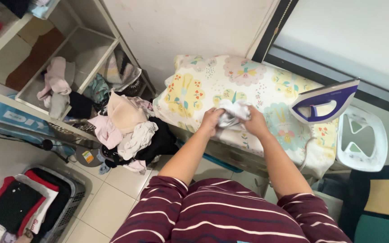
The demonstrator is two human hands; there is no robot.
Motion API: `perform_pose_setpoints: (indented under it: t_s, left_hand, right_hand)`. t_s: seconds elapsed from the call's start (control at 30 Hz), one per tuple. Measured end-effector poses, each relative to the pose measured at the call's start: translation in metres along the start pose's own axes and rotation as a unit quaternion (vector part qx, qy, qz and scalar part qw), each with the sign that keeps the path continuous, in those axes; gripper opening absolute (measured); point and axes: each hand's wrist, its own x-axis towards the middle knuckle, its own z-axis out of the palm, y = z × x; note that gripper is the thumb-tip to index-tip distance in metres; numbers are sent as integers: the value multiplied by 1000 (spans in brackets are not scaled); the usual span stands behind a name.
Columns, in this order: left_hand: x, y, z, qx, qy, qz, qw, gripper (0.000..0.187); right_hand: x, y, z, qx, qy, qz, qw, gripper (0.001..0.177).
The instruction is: The person irons a white shirt using an iron, folds the shirt by hand, and places it into a shelf. The person then irons a small patterned garment and places it into the same shelf.
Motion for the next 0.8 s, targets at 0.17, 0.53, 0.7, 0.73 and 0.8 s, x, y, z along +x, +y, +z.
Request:
perform_pose_setpoints:
  t_s: [0.17,0.53,0.7,0.73,0.8]
  left_hand:
    - [-17,72,-22,100,-169,105,975,17]
    - [-96,209,54,820,-237,366,370,61]
    - [-84,225,47,749,-296,393,444,30]
    - [-84,233,47,703,-317,397,497,24]
    - [-85,238,48,776,-250,409,411,16]
  right_hand:
    - [1,31,-44,335,-115,132,926,49]
    - [-27,-156,-139,-436,-380,-32,815,87]
    - [-21,-127,-109,-455,-286,-12,843,79]
    - [-17,-121,-106,-447,-399,-8,801,77]
    - [-15,-112,-98,-417,-297,28,859,72]
